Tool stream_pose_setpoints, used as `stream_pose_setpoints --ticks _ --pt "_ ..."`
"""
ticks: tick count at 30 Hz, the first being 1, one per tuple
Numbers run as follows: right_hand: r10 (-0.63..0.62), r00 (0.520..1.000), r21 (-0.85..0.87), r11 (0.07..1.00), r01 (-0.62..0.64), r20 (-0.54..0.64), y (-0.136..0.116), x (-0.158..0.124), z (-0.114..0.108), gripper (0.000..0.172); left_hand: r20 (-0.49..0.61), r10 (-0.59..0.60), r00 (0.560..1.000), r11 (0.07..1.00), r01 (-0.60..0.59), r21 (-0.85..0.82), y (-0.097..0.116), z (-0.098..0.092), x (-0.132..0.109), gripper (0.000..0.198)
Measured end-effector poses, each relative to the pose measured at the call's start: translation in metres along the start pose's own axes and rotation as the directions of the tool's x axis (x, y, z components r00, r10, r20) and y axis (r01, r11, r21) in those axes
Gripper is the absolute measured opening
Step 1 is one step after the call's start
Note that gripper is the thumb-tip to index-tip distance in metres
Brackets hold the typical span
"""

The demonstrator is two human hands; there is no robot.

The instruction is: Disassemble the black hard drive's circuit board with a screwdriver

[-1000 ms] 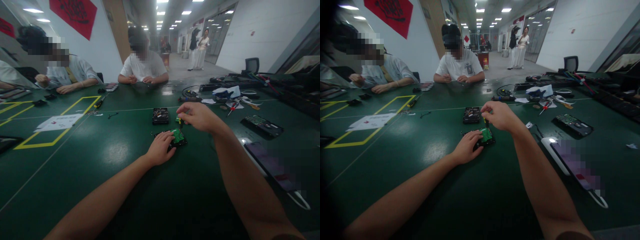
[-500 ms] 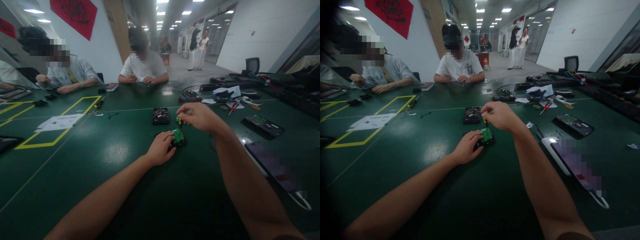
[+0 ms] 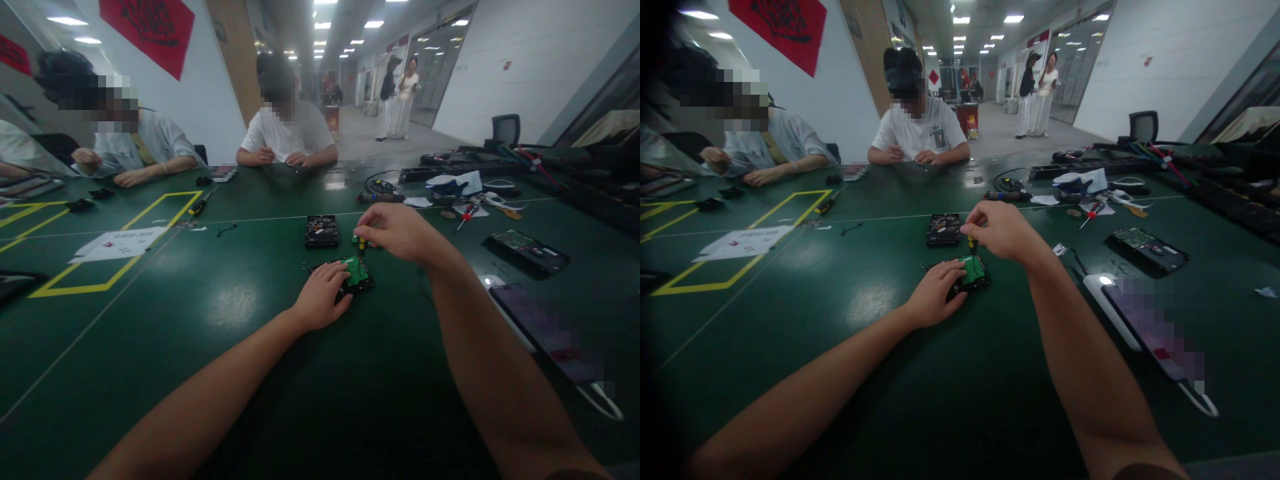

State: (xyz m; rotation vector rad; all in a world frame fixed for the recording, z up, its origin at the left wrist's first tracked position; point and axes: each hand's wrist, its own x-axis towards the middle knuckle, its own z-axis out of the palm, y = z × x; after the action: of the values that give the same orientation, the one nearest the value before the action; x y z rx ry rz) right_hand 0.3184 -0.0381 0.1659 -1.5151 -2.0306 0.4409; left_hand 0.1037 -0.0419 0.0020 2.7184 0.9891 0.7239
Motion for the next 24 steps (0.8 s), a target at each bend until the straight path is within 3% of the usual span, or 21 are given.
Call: stream_pose_setpoints --ticks 12,24 --pt "0.017 0.997 0.098 0.995 -0.025 0.078 0.0002 -0.0001 0.003 0.017 0.0 0.002 1.0 1.0 -0.002 0.006 -0.0014 0.0012 -0.001 0.045" --pt "-0.023 0.998 -0.008 1.0 0.024 0.061 -0.0033 -0.002 -0.0002 0.02 -0.005 0.005 1.0 1.0 -0.005 -0.012 -0.0003 0.0011 -0.0004 0.044"
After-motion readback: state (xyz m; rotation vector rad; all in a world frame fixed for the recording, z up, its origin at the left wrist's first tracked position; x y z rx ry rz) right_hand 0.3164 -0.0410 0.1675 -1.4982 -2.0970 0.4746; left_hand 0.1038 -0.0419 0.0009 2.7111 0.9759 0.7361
